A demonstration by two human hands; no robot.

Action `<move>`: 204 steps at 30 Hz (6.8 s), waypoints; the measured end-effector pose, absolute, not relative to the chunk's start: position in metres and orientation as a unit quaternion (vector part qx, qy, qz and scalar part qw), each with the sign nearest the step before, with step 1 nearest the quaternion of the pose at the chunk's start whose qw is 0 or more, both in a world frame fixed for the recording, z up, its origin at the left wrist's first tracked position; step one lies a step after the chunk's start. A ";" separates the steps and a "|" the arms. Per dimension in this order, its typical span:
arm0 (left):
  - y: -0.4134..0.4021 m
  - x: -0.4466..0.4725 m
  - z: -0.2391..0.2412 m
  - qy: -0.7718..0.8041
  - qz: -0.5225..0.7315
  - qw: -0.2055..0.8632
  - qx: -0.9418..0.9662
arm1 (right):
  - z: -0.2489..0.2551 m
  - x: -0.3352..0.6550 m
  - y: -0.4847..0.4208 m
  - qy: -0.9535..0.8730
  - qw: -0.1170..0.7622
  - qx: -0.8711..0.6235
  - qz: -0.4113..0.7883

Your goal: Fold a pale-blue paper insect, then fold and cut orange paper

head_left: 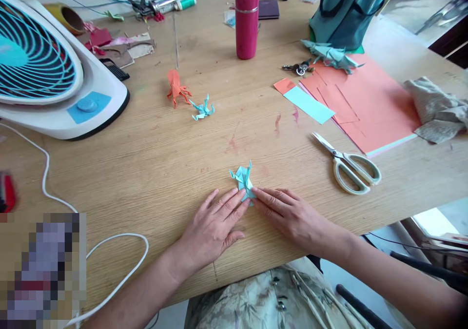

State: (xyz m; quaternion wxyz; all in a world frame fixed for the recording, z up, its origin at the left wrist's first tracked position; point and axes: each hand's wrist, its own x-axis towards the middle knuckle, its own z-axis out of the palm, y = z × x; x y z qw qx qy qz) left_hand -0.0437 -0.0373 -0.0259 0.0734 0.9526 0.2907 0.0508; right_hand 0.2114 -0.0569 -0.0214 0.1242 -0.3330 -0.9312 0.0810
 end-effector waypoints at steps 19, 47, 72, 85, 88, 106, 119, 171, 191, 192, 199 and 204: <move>-0.045 -0.040 -0.027 0.278 0.007 0.013 0.961 | -0.021 0.210 -0.063 -0.926 0.109 -0.342 0.114; -0.065 -0.029 -0.036 0.357 0.038 0.046 0.932 | -0.019 0.163 -0.040 -0.734 0.148 -0.647 0.143; -0.016 0.011 -0.027 0.596 0.396 0.455 0.530 | -0.038 0.164 -0.031 -0.624 0.350 -0.614 0.333; -0.001 0.025 -0.014 0.244 0.375 0.867 0.218 | 0.004 0.181 -0.017 -0.482 0.468 -0.427 0.605; 0.007 0.026 -0.018 0.223 0.350 0.882 0.223 | 0.011 0.181 -0.014 -0.438 0.471 -0.414 0.644; 0.045 0.005 -0.010 0.404 0.408 0.687 0.446 | 0.008 0.196 0.043 -0.563 0.391 -0.470 0.556; 0.049 0.007 -0.019 0.465 0.490 0.606 0.420 | -0.003 0.164 0.043 -0.678 0.444 -0.521 0.268; 0.228 -0.091 0.006 0.376 0.113 -0.008 0.920 | -0.005 0.189 0.044 -0.704 0.394 -0.507 0.303; 0.229 -0.070 0.021 0.333 0.071 0.118 0.933 | 0.000 0.194 0.045 -0.686 0.422 -0.505 0.310; 0.219 -0.068 0.026 0.341 0.084 0.146 0.925 | 0.001 0.195 0.044 -0.685 0.427 -0.505 0.306; 0.117 -0.053 0.051 0.350 0.161 0.383 0.840 | 0.015 0.216 0.028 -0.732 0.418 -0.474 0.255; 0.068 -0.036 0.035 0.328 0.104 0.382 0.858 | 0.011 0.230 0.017 -0.735 0.409 -0.485 0.239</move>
